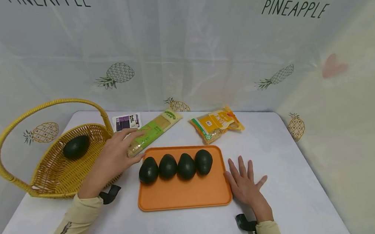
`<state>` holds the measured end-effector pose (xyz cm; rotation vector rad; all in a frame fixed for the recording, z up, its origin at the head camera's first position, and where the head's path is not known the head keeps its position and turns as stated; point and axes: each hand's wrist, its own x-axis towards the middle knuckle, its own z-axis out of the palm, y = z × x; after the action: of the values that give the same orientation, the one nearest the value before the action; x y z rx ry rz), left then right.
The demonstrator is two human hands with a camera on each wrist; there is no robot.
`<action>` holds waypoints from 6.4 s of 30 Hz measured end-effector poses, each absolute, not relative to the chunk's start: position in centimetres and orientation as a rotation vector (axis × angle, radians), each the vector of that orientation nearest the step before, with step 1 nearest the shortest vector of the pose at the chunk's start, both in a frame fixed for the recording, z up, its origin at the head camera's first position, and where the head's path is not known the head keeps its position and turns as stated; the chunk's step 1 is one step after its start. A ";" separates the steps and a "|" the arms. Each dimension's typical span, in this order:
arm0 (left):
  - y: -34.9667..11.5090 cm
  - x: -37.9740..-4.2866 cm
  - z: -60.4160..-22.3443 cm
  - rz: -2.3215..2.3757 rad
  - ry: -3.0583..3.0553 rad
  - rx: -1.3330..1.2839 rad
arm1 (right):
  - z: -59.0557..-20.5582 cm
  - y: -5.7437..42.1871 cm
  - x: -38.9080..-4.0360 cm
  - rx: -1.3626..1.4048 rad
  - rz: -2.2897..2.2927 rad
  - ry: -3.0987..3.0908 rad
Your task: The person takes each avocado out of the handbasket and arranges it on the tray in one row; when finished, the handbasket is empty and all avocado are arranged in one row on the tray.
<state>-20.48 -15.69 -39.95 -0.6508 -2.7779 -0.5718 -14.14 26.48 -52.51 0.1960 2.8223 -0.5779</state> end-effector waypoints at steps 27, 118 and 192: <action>-24.0 -23.2 -38.4 -0.530 -2.911 -0.498 | -52.4 26.4 -14.4 0.189 -0.584 2.799; -28.0 -23.6 -39.6 -0.625 -3.121 -0.353 | -52.6 26.5 -14.4 0.187 -0.566 2.819; -6.1 -20.9 -40.0 -0.690 -2.826 -1.104 | -52.9 26.7 -14.2 0.125 -0.520 2.876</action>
<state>-20.90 -6.09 -39.97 -1.1039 -2.8258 -0.6897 -14.20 26.69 -52.88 0.1250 2.8760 -0.5199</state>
